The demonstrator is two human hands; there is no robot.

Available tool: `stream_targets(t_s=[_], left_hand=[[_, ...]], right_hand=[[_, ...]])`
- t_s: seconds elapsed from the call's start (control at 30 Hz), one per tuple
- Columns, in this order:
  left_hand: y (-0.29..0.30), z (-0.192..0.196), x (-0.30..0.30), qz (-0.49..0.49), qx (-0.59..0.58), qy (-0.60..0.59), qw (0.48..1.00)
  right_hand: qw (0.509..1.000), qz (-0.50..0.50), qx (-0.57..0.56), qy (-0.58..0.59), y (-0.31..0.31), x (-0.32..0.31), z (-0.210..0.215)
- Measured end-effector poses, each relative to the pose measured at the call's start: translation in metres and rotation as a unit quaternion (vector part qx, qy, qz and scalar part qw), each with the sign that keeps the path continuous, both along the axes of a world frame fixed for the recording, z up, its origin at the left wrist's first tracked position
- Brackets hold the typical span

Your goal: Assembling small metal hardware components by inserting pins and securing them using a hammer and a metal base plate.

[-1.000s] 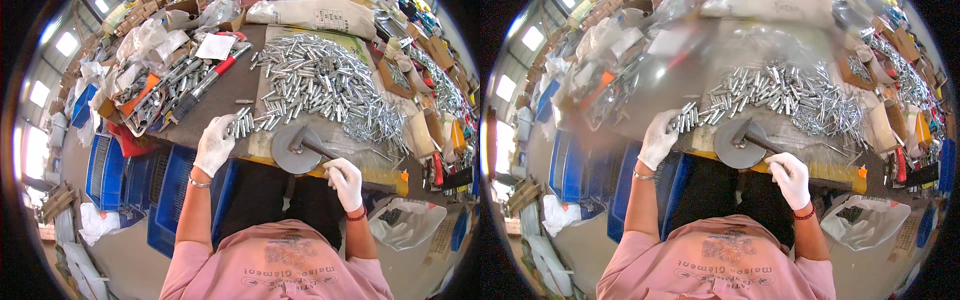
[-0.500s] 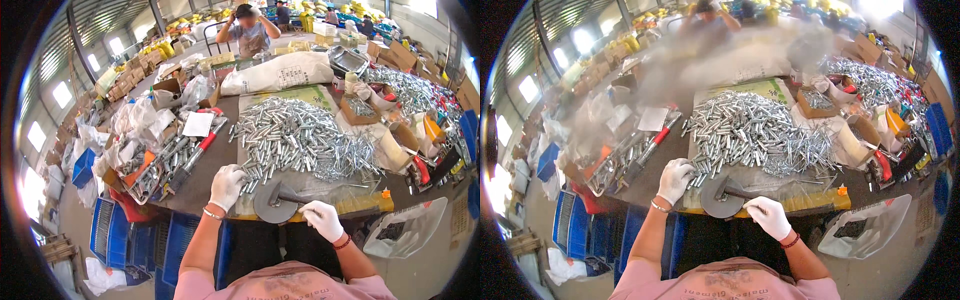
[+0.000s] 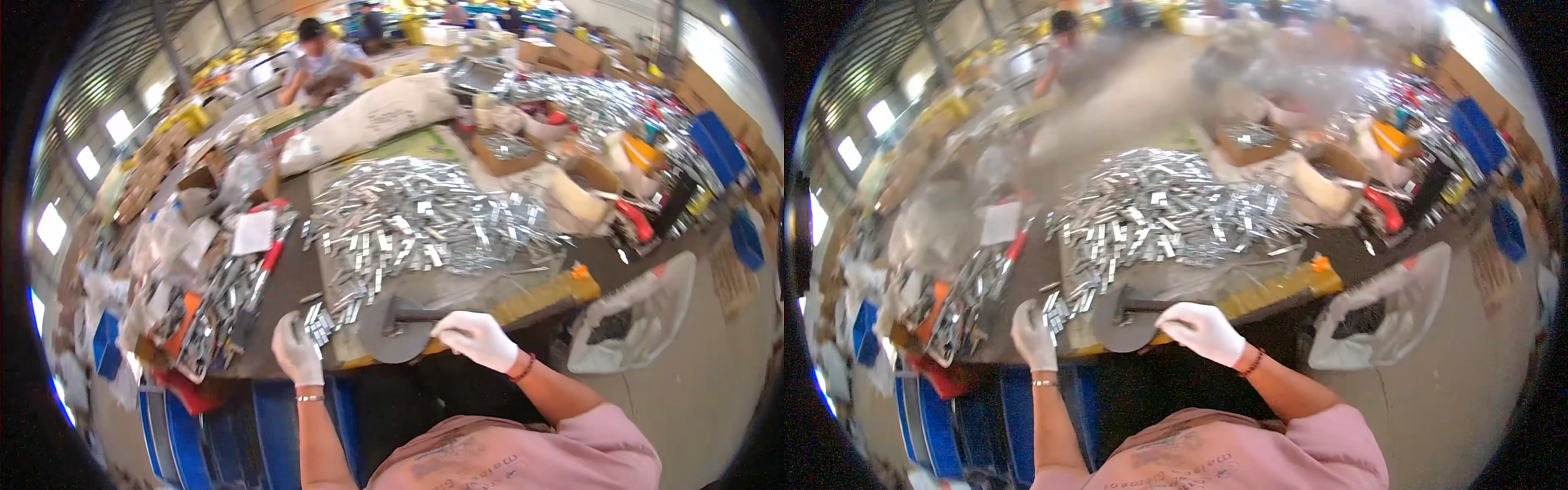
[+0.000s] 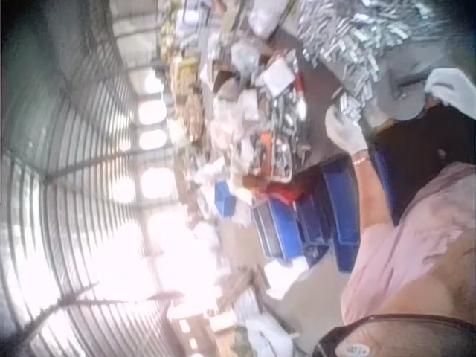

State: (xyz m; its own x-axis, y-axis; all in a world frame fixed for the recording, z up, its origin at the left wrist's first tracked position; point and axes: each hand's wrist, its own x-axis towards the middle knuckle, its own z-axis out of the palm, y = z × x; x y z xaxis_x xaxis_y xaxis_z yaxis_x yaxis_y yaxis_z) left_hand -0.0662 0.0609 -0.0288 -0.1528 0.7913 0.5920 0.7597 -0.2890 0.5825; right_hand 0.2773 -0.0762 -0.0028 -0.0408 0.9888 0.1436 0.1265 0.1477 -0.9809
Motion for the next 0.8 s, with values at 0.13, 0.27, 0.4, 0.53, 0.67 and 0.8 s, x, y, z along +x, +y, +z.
stream_targets(t_s=[0.13,0.27,0.4,0.53,0.67,0.8], left_hand=[[-0.003,0.004,0.009,0.006,0.01,0.014,1.0],[-0.002,0.001,0.011,-0.002,0.001,0.016,1.0],[-0.004,0.005,0.013,0.011,-0.017,0.012,1.0],[-0.003,0.004,0.012,0.012,-0.005,0.017,1.0],[-0.001,0.001,0.011,0.015,0.019,0.043,0.999],[-0.01,0.006,0.01,0.019,0.009,0.049,0.999]], right_hand=[[0.999,-0.009,0.019,0.028,0.001,-0.003,-0.004],[0.999,-0.031,0.013,0.021,-0.002,-0.003,-0.004],[0.999,-0.03,0.015,0.002,-0.001,-0.003,-0.004],[0.992,0.012,-0.077,0.103,-0.003,0.004,0.011],[0.986,-0.134,-0.029,0.091,0.004,0.05,0.073],[0.978,-0.207,0.027,0.031,0.035,0.116,0.118]])
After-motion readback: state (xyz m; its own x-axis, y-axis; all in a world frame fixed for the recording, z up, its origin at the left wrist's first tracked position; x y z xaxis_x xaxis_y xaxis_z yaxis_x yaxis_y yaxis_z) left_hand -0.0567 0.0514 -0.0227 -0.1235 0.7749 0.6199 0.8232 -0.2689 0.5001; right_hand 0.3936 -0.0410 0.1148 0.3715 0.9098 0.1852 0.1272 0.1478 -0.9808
